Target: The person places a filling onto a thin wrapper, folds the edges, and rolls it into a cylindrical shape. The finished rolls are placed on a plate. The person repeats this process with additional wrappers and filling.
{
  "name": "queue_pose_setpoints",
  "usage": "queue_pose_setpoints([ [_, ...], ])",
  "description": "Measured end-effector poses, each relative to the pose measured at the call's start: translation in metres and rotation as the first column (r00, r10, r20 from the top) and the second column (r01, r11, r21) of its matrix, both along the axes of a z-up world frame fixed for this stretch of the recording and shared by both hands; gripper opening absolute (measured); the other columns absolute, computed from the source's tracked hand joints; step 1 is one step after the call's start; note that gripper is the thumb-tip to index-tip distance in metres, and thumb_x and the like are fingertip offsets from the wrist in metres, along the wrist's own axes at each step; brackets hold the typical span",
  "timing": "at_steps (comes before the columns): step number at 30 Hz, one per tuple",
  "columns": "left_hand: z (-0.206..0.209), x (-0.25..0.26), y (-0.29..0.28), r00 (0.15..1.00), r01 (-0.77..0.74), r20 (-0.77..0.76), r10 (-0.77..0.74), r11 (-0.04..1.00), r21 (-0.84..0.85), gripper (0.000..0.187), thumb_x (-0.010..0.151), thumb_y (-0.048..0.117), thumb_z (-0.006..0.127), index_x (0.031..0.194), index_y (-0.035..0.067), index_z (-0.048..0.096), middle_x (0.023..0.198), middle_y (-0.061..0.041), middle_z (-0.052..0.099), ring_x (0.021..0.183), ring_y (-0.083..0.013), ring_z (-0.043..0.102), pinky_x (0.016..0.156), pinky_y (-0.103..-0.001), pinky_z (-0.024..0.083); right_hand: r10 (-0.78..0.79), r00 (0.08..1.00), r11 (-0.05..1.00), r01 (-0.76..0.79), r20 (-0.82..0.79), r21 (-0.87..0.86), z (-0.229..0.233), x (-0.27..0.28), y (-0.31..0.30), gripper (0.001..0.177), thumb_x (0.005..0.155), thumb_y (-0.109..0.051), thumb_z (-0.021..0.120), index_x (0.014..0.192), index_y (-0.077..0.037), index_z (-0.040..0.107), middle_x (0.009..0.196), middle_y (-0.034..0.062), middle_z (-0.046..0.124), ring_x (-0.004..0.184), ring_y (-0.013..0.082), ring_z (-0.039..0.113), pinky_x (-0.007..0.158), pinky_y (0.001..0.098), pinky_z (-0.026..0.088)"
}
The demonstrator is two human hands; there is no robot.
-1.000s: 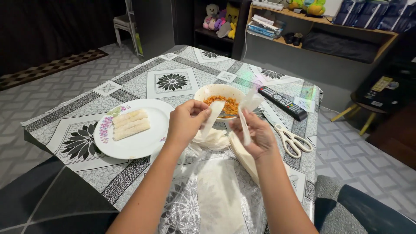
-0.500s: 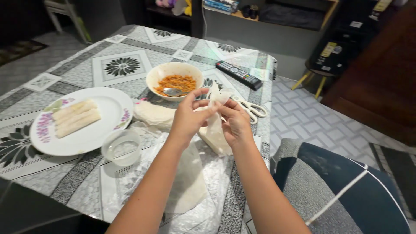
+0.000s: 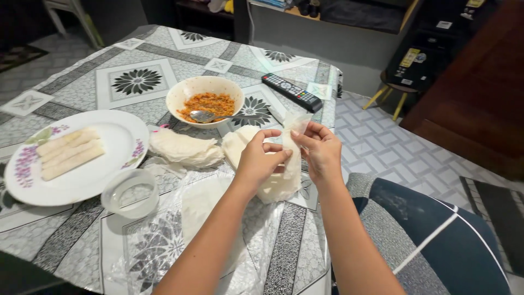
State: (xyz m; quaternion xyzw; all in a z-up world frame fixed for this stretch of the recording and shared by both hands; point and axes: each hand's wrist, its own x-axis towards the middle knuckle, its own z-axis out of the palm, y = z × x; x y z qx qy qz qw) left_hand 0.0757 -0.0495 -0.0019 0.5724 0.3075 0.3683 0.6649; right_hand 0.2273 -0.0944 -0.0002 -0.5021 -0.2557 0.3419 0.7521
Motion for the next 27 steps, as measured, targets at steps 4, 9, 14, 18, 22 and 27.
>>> queue_pose_setpoints([
  [4,0.004,-0.026,0.007,0.993,-0.116,-0.001,0.117,0.992,0.056,0.055,0.081,0.010,0.080,0.132,0.007,0.057,0.101,-0.010,0.075,0.080,-0.0133,0.072,0.064,-0.028,0.062,0.075,0.996,0.997,-0.075,0.040,0.007,0.005,-0.028,0.011,0.036,0.076,0.002,0.081,0.109,-0.001,0.066,0.093,0.0060,0.076,0.081,0.0135,0.071,0.069,0.0299,0.056],
  [9,0.016,-0.082,0.021,0.967,-0.256,0.030,0.254,0.950,0.180,0.041,0.080,0.007,0.077,0.119,0.004,0.063,0.098,-0.005,0.074,0.074,-0.0107,0.071,0.058,-0.027,0.059,0.200,0.974,0.979,-0.202,0.103,0.017,0.011,-0.074,0.037,0.033,0.078,0.001,0.081,0.107,0.000,0.067,0.091,0.0068,0.075,0.077,0.0132,0.070,0.065,0.0278,0.054],
  [14,0.025,-0.144,0.038,0.954,-0.300,0.054,0.295,0.943,0.144,0.029,0.085,0.006,0.073,0.114,0.006,0.077,0.084,-0.006,0.075,0.066,-0.0089,0.068,0.057,-0.026,0.057,0.316,0.939,0.944,-0.325,0.133,0.056,0.016,-0.131,0.070,0.035,0.081,0.000,0.083,0.111,0.005,0.065,0.092,0.0104,0.071,0.080,0.0166,0.069,0.066,0.0320,0.056],
  [18,0.028,-0.195,0.058,0.893,-0.450,0.028,0.449,0.887,0.108,0.034,0.085,0.006,0.073,0.119,0.008,0.076,0.083,-0.004,0.076,0.065,-0.0083,0.066,0.057,-0.025,0.055,0.422,0.903,0.905,-0.424,0.079,0.012,0.024,-0.168,0.087,0.046,0.078,-0.004,0.079,0.122,-0.001,0.064,0.101,0.0125,0.075,0.086,0.0193,0.073,0.073,0.0372,0.064],
  [22,0.024,-0.265,0.079,0.830,-0.553,0.029,0.557,0.817,0.164,0.037,0.083,0.002,0.066,0.118,0.007,0.076,0.092,0.000,0.076,0.067,-0.0064,0.066,0.058,-0.024,0.054,0.483,0.868,0.874,-0.486,0.114,-0.006,0.021,-0.181,0.089,0.047,0.082,-0.007,0.078,0.126,0.002,0.065,0.102,0.0146,0.075,0.086,0.0206,0.073,0.073,0.0368,0.064],
  [27,0.004,-0.325,0.075,0.853,-0.508,-0.108,0.512,0.859,0.061,0.039,0.081,0.000,0.062,0.116,0.004,0.079,0.087,-0.001,0.073,0.063,-0.0070,0.058,0.057,-0.024,0.048,0.551,0.756,0.834,-0.493,0.353,-0.247,0.015,-0.202,0.092,0.038,0.083,-0.013,0.081,0.116,0.004,0.073,0.093,0.0099,0.076,0.078,0.0144,0.070,0.063,0.0300,0.057],
])
